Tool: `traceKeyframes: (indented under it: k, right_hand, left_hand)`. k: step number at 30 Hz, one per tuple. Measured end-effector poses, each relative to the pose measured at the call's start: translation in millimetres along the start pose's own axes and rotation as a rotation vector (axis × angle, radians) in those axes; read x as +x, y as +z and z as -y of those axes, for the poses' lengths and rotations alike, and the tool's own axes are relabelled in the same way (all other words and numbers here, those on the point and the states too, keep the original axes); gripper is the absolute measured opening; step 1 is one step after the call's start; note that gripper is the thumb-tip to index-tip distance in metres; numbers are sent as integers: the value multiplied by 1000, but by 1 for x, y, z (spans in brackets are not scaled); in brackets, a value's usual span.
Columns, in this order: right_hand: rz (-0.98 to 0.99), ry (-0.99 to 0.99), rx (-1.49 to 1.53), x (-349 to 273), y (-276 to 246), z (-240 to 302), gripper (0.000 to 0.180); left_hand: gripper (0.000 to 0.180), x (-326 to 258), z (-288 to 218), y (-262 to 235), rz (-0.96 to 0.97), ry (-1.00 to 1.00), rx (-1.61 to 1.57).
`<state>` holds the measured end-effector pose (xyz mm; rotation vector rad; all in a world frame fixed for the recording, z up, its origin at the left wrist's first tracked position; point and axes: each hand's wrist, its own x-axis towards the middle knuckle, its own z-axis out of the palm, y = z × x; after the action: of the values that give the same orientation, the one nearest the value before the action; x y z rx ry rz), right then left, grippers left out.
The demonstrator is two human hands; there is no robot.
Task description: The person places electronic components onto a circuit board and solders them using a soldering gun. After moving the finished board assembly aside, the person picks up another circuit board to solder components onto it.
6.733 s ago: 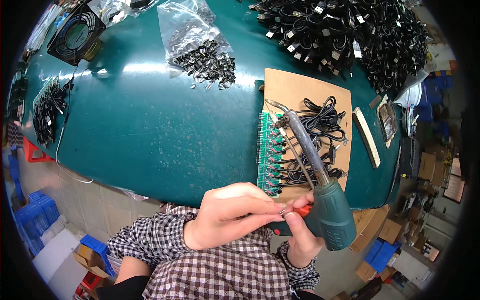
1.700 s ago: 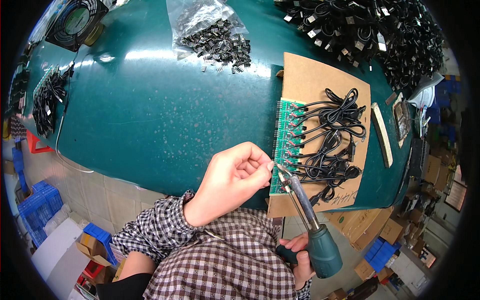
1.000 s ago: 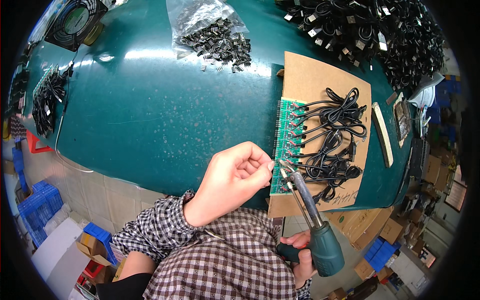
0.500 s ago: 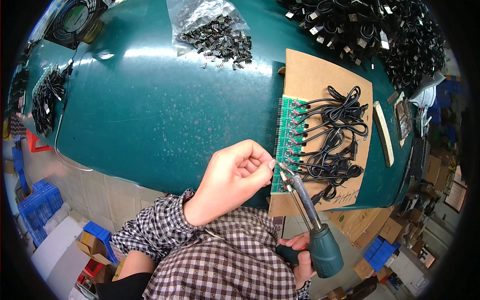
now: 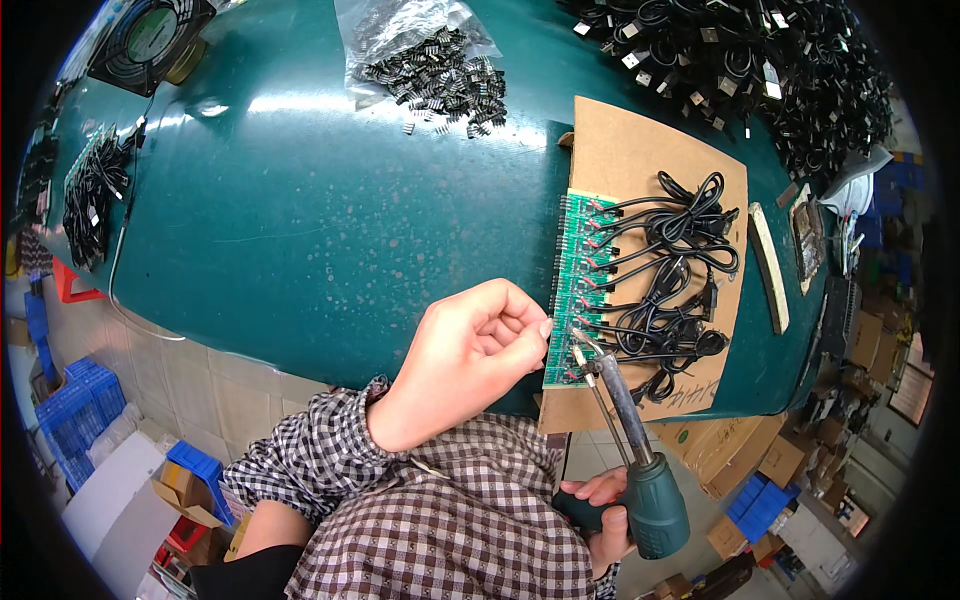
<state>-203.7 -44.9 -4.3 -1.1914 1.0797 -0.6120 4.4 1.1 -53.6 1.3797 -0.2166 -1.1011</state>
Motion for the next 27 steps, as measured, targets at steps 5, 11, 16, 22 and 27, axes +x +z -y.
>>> traceKeyframes:
  k: [5,11,16,22,27]
  right_hand:
    - [60,3,-3,1,-5,-2,37]
    - [58,4,-14,2,-3,-2,36]
    - [3,18,-5,1,1,0,36]
    - [122,56,-38,2,-8,-3,36]
    - [25,-32,-26,0,-2,-2,38]
  left_hand:
    - [10,0,0,0,-1,1,-5]
    - [10,0,1,0,0,3,-12]
    - [10,0,0,0,3,-1,-6]
    - [10,-1,1,-1,-1,8,1]
    - [10,0,1,1,5,8,1]
